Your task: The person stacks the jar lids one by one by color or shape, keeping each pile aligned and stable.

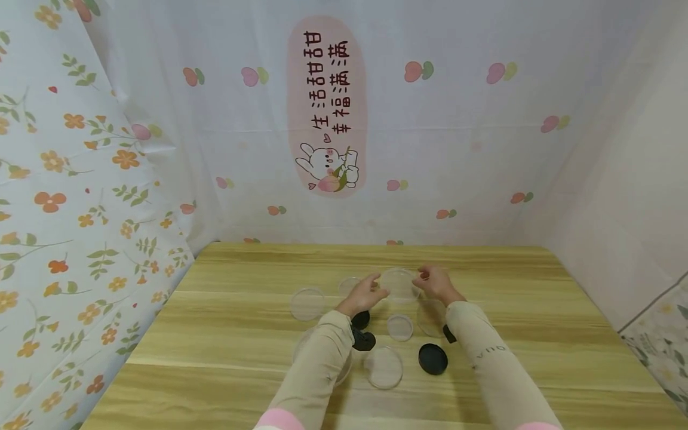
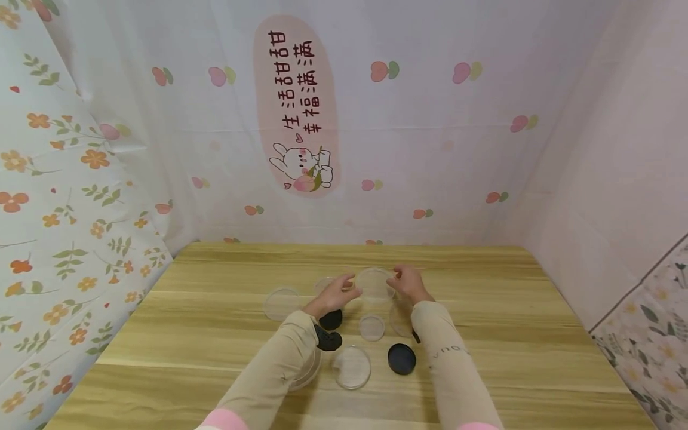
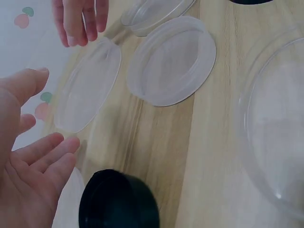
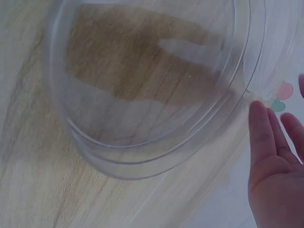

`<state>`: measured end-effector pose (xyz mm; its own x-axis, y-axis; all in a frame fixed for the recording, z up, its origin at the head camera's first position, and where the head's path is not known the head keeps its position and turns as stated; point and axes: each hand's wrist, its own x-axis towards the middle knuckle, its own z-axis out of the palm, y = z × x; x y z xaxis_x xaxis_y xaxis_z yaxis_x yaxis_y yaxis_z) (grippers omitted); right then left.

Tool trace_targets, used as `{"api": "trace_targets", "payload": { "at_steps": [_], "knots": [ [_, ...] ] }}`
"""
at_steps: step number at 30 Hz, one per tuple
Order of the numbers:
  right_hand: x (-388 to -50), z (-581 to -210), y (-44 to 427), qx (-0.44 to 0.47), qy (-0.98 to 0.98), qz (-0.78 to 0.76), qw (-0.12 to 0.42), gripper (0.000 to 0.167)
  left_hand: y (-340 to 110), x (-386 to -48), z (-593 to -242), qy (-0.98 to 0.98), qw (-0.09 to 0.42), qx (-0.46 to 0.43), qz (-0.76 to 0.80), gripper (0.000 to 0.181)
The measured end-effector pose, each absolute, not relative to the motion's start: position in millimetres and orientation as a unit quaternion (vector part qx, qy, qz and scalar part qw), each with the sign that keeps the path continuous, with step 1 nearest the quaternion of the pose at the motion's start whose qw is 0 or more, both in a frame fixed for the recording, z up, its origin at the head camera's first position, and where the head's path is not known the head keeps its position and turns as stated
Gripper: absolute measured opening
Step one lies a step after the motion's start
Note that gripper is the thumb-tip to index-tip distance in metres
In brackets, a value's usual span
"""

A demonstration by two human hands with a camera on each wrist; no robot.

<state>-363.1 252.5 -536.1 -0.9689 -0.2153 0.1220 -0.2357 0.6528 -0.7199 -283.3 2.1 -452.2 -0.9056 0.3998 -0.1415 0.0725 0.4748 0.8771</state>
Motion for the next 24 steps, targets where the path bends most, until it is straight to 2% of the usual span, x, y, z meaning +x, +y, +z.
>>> {"api": "trace_targets", "payload": {
  "at_steps": [2,4,5,13,24],
  "knots": [
    [-374.6,-550.6,256.6,0.106,-0.915,0.39,-0.008,0.055,2.9,-283.5,-455.8,0.843,0.165,0.134,0.494,0.056],
    [-367.7,-541.3,250.7,0.078,-0.924,0.372,-0.041,0.057,3.9,-283.5,-459.0,0.843,0.165,0.128,0.496,0.056],
    [-368.6,-545.4,252.8,0.094,-0.92,0.379,-0.03,0.057,4.3,-283.4,-460.6,0.843,0.164,0.126,0.497,0.056],
    [-315.3,-477.8,219.6,0.072,-0.931,0.355,-0.038,0.041,8.0,-281.9,-467.1,0.837,0.161,0.122,0.508,0.057],
    [-307.8,-471.7,214.5,0.057,-0.935,0.349,-0.033,0.033,10.6,-282.2,-468.1,0.854,0.16,0.137,0.475,0.059]
  ]
}}
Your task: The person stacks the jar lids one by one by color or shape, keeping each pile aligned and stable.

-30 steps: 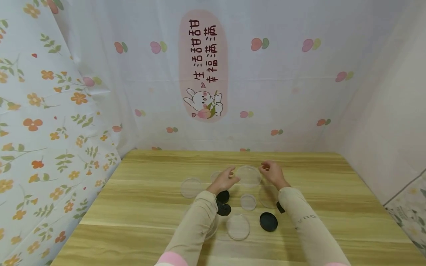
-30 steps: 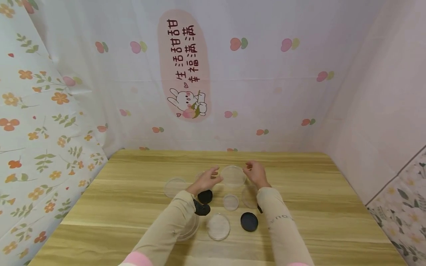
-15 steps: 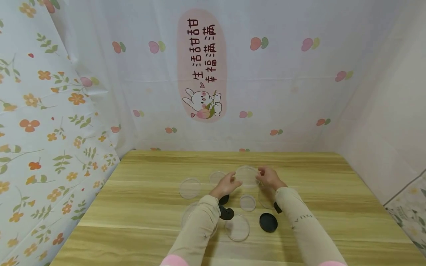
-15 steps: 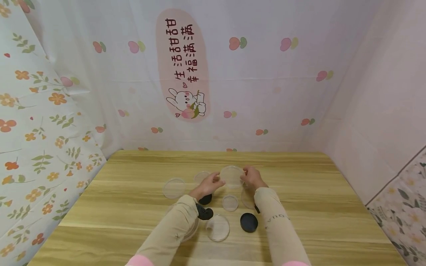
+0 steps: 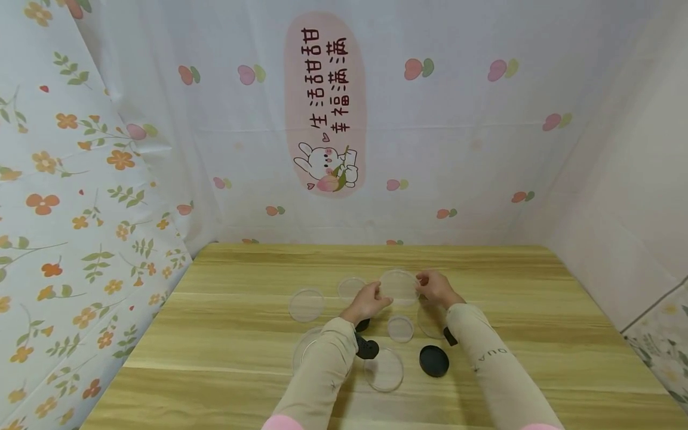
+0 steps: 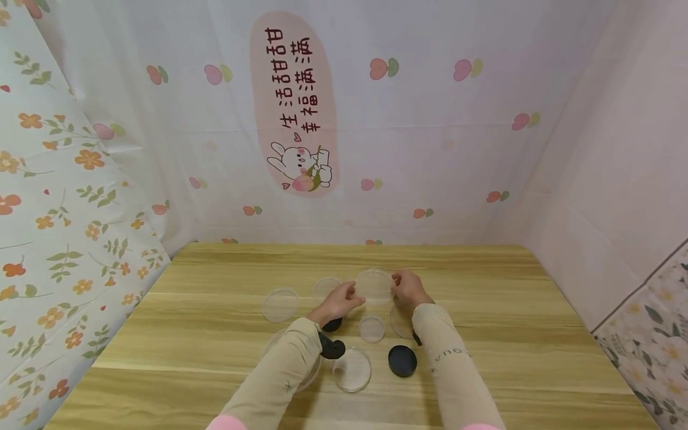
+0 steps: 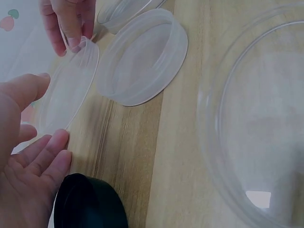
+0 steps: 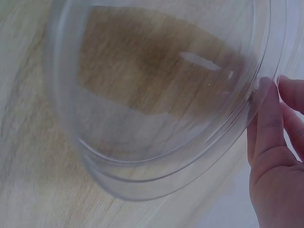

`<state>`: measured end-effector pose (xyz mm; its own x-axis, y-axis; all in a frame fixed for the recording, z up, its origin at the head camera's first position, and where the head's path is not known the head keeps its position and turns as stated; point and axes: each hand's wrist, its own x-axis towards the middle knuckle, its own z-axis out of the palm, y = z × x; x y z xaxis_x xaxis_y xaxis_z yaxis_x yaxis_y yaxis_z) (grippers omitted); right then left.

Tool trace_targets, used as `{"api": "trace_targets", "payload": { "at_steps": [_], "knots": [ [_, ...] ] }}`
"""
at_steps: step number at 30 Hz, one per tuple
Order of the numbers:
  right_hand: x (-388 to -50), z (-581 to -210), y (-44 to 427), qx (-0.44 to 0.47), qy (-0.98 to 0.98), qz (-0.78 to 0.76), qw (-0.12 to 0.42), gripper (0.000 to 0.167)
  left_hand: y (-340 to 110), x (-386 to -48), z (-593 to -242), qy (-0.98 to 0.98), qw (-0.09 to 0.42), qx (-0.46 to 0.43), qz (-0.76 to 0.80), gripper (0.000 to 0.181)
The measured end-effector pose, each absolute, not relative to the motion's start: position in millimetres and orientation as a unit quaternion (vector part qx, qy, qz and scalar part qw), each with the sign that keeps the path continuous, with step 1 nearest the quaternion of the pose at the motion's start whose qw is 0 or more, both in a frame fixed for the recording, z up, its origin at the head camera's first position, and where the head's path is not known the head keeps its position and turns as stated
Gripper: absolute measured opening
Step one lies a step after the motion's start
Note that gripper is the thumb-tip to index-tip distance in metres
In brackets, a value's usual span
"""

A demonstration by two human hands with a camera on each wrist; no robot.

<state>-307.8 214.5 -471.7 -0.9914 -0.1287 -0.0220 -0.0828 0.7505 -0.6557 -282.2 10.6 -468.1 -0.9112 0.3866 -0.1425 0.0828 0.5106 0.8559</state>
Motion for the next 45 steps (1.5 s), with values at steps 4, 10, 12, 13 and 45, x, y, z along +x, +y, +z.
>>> {"api": "trace_targets", "payload": {
  "at_steps": [4,10,12,13,45],
  "knots": [
    [-309.0,-474.3,215.7,-0.06,0.929,-0.364,0.035,0.033,9.8,-283.4,-468.5,0.858,0.16,0.134,0.469,0.059],
    [-307.2,-473.6,216.2,-0.084,0.93,-0.357,0.023,0.032,12.0,-286.0,-469.1,0.864,0.148,0.14,0.461,0.05],
    [-305.8,-471.8,216.2,-0.085,0.93,-0.356,0.022,0.031,13.7,-287.6,-469.9,0.865,0.144,0.145,0.459,0.035],
    [-304.9,-470.5,216.1,-0.086,0.93,-0.358,0.022,0.031,14.3,-288.2,-470.4,0.866,0.142,0.147,0.455,0.028],
    [-296.0,-442.9,210.8,-0.053,0.898,-0.435,0.027,0.029,11.6,-336.2,-533.8,0.858,-0.036,0.14,0.494,0.038]
  ]
}}
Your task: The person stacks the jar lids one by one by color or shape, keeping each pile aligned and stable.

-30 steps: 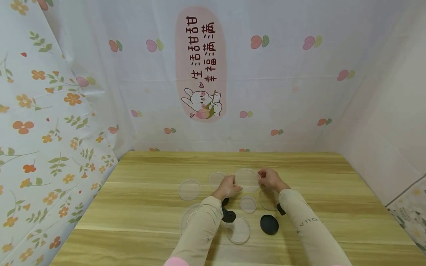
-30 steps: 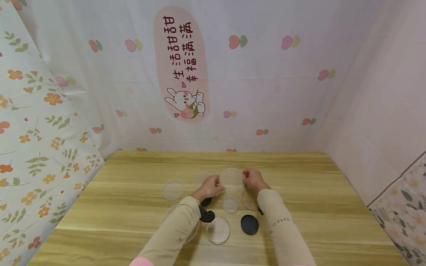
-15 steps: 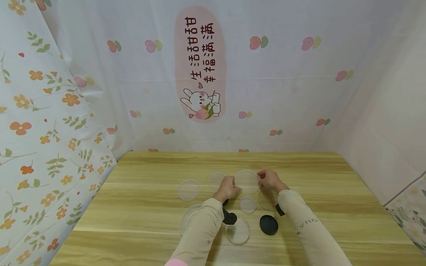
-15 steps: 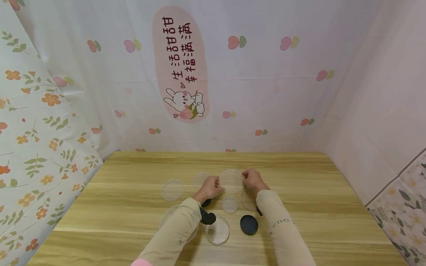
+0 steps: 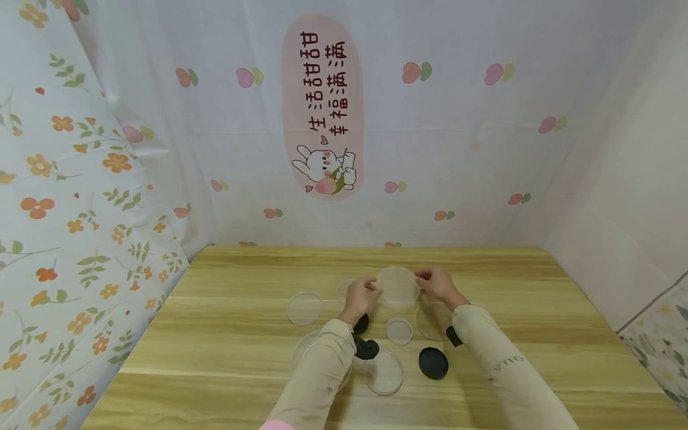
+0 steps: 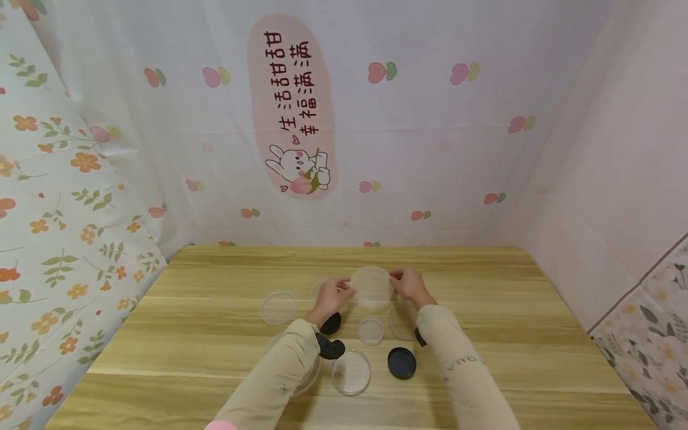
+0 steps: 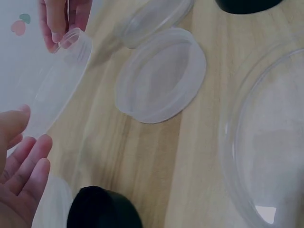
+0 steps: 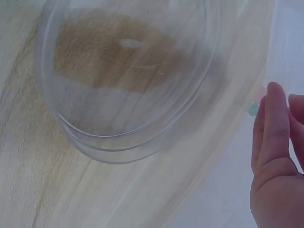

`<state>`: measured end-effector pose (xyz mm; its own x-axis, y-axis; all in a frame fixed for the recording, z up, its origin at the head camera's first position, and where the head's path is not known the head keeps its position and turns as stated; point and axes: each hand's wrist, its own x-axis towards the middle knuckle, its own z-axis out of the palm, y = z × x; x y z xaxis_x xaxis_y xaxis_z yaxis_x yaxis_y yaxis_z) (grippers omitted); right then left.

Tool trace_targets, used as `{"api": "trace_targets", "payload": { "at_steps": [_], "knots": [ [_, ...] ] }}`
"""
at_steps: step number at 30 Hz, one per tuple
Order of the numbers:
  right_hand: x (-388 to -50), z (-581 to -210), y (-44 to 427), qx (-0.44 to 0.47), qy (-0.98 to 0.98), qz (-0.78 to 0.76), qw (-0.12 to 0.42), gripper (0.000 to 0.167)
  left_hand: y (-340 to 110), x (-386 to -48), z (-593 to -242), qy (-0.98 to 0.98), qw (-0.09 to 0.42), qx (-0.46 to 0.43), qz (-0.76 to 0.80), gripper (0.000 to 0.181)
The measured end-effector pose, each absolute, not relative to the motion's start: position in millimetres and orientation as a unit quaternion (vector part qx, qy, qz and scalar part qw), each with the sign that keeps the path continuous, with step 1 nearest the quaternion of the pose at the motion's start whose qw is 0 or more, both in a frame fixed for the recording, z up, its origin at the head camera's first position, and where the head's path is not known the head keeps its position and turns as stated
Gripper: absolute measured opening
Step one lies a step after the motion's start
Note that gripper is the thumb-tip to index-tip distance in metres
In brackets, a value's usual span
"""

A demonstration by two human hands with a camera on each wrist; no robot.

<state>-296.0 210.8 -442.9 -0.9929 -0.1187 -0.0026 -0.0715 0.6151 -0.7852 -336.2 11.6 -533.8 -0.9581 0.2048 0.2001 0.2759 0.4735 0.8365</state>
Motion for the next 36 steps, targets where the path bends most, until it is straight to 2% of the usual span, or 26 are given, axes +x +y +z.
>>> {"api": "trace_targets", "payload": {
  "at_steps": [3,4,8,12,22,36],
  "knots": [
    [-293.3,-438.8,210.0,-0.044,0.882,-0.47,0.018,0.028,6.5,-307.7,-490.6,-0.848,0.066,-0.136,-0.508,0.033],
    [-293.7,-438.4,209.9,-0.045,0.88,-0.473,0.01,0.027,5.6,-298.6,-475.5,-0.848,0.059,-0.123,-0.512,0.031],
    [-295.4,-435.4,205.7,-0.054,0.875,-0.479,-0.031,0.023,-1.0,-287.9,-455.0,-0.835,0.068,-0.127,-0.53,0.026],
    [-294.6,-430.1,197.8,-0.062,0.879,-0.469,-0.057,0.02,-11.0,-285.7,-444.8,-0.817,0.045,-0.13,-0.56,0.025],
    [-286.5,-421.9,175.2,-0.056,0.877,-0.472,-0.077,0.013,-35.7,-280.6,-428.3,-0.794,-0.011,-0.148,-0.589,0.025],
    [-270.1,-424.1,155.7,-0.089,0.867,-0.489,-0.046,0.005,-63.7,-277.9,-413.5,-0.84,-0.063,-0.173,-0.51,0.016]
  ]
}}
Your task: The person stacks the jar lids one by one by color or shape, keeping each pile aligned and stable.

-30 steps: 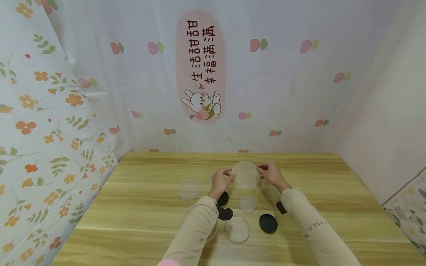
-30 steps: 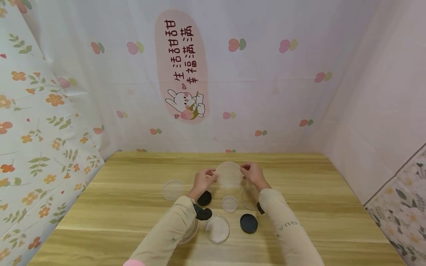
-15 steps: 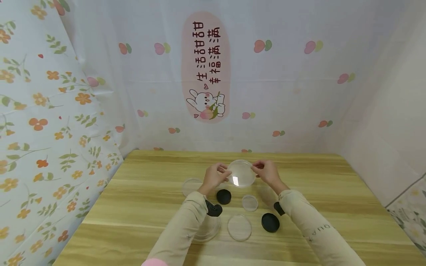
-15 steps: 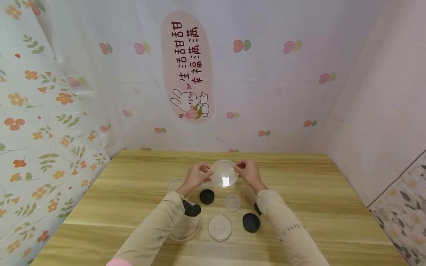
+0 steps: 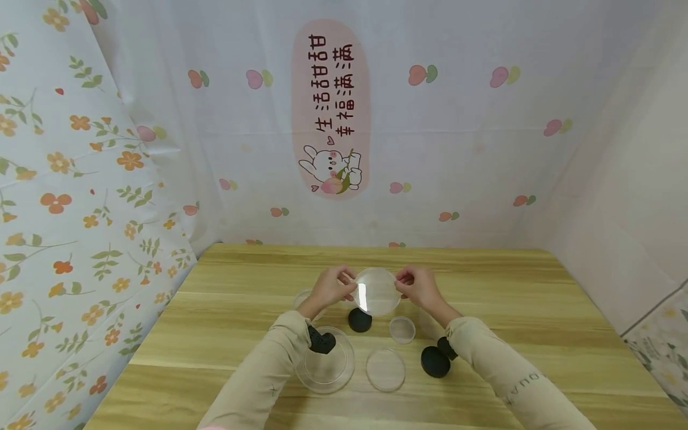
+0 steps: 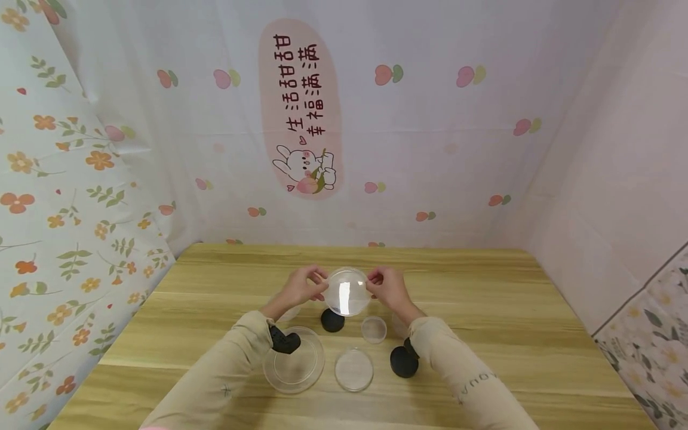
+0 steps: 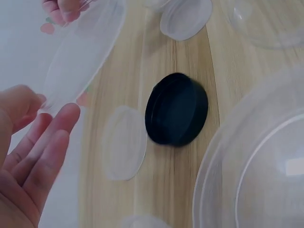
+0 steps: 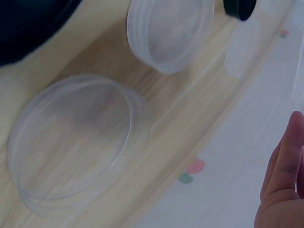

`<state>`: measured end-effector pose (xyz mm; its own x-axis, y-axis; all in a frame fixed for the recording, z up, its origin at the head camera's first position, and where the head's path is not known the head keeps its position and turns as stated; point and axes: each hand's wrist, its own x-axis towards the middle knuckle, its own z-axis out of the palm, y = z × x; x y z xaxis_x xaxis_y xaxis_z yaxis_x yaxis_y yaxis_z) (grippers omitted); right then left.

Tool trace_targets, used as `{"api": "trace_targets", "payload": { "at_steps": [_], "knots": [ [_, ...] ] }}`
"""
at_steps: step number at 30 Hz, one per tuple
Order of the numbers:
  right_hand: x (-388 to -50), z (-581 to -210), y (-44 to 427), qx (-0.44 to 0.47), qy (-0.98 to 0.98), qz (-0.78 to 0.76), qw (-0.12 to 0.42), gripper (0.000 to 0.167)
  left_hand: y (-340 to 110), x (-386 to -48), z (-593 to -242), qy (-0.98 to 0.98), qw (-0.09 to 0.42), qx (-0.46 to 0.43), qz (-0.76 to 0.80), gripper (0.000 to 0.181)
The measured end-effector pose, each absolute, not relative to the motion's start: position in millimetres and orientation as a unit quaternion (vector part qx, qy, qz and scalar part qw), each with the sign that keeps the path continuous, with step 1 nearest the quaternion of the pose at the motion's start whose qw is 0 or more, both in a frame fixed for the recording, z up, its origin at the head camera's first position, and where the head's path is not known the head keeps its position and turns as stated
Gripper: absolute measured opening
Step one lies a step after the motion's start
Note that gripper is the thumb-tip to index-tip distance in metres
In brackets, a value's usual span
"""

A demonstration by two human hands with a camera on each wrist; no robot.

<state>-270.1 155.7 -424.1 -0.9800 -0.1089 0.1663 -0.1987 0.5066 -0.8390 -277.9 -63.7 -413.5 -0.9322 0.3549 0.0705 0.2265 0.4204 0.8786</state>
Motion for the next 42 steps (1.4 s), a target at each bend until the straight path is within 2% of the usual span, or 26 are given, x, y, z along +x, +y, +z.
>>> {"api": "trace_targets", "payload": {
  "at_steps": [7,13,21,29,34,42],
  "knots": [
    [-261.4,-418.8,143.1,0.114,-0.857,0.503,0.021,0.007,-82.8,-276.3,-403.5,0.856,0.063,0.211,0.468,0.019],
    [-256.6,-417.9,135.2,0.172,-0.873,0.456,0.038,0.01,-96.6,-271.3,-398.3,0.856,0.067,0.259,0.443,0.023],
    [-248.2,-432.0,124.1,0.286,-0.869,0.401,0.04,0.027,-112.8,-257.2,-404.6,0.874,0.078,0.3,0.374,0.03],
    [-238.8,-436.9,108.9,0.312,-0.851,0.422,0.001,0.037,-126.9,-250.5,-410.5,0.876,0.097,0.311,0.357,0.036],
    [-231.6,-441.2,98.8,0.31,-0.852,0.421,-0.015,0.034,-135.3,-244.9,-416.1,0.87,0.124,0.312,0.361,0.038],
    [-228.5,-447.7,82.6,0.281,-0.852,0.441,-0.012,0.021,-145.2,-240.9,-423.1,0.873,0.123,0.288,0.375,0.035]
  ]
}}
